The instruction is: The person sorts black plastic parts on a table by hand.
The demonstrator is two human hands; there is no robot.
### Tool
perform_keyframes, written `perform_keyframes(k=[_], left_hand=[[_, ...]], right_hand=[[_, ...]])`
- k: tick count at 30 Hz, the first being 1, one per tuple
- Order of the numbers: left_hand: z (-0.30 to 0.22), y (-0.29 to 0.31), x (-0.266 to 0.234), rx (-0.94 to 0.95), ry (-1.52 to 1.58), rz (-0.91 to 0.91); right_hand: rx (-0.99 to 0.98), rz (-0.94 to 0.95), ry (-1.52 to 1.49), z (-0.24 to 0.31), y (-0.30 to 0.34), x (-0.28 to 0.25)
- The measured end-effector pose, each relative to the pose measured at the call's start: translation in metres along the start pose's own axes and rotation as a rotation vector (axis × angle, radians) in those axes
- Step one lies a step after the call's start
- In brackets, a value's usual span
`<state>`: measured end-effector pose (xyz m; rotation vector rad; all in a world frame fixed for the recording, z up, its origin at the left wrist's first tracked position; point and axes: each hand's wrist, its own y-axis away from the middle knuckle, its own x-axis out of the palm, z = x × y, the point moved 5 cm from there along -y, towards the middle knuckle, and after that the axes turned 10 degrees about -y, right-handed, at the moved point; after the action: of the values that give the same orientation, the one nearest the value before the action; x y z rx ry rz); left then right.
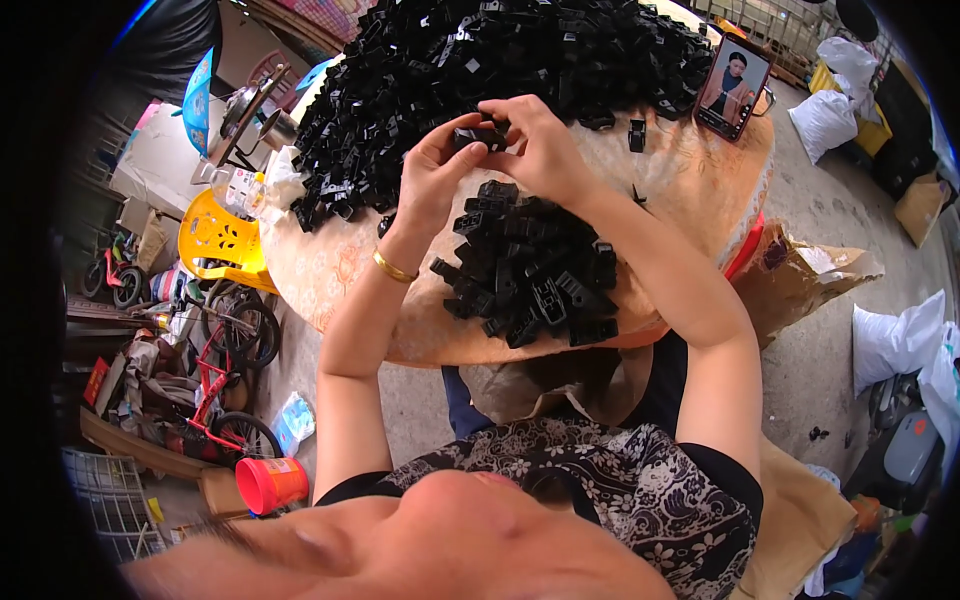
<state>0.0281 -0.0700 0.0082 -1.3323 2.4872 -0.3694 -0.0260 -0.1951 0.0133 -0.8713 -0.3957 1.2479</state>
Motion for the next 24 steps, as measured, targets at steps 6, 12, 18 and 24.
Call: perform_keyframes(k=[6,12,18,24], left_hand=[[-0.008,0.000,-0.004,-0.023,-0.078,0.070],[-0.046,0.023,0.016,0.219,-0.673,0.473],[-0.044,0.027,0.020,0.402,-0.563,0.682],[0.007,-0.012,-0.043,0.006,-0.979,0.225]], right_hand=[[0.445,0.272,-0.193,-0.046,-0.001,-0.017],[0.223,0.072,0.530,-0.081,-0.006,-0.073],[0.200,0.228,0.984,-0.090,-0.001,-0.029],[0.048,0.200,0.997,-0.085,-0.003,-0.022]])
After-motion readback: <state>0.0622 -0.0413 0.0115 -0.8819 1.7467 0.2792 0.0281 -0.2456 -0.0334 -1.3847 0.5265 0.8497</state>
